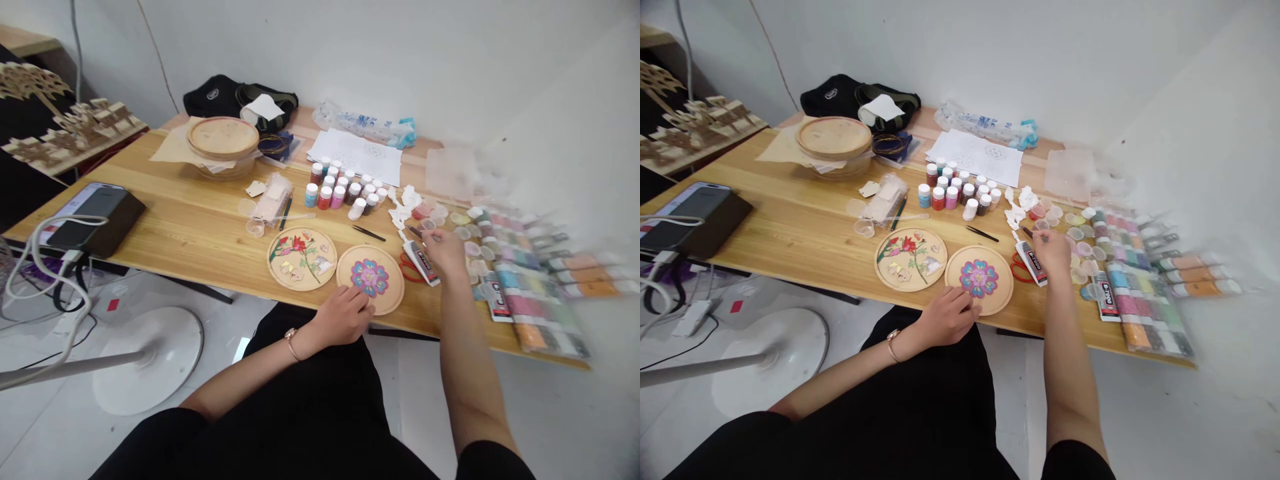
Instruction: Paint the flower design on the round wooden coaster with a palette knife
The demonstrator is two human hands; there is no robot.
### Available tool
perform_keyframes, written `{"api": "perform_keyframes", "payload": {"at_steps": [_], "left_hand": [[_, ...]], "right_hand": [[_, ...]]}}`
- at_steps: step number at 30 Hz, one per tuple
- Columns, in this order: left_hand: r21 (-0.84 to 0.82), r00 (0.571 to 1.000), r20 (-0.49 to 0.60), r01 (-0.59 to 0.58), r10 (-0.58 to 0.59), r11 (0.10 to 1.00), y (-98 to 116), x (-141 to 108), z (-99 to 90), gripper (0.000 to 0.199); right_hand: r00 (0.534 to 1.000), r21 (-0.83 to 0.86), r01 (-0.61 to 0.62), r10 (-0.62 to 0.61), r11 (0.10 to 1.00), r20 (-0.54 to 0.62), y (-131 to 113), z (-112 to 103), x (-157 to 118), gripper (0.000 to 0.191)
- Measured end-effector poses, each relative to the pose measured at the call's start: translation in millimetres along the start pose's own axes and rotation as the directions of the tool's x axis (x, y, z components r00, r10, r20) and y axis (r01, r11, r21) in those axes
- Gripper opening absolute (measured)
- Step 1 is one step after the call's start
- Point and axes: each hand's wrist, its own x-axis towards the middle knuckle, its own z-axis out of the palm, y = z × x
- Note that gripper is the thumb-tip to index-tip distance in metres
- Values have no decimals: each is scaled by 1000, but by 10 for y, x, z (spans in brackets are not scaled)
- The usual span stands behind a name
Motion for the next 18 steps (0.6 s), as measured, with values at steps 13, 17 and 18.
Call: {"api": "perform_keyframes", "payload": {"at_steps": [13, 17, 18], "left_hand": [[-10, 1000, 22, 6, -6, 1000, 2, -2, 9, 16], [-10, 1000, 30, 8, -7, 1000, 2, -3, 12, 14], [-9, 999, 33, 9, -9, 1000, 2, -4, 14, 15]], "right_hand": [[998, 22, 47, -48, 999, 29, -1, 16, -16, 30], [998, 15, 54, -54, 998, 29, 12, 16, 7, 29], [998, 8, 52, -52, 999, 27, 11, 14, 19, 27]]}}
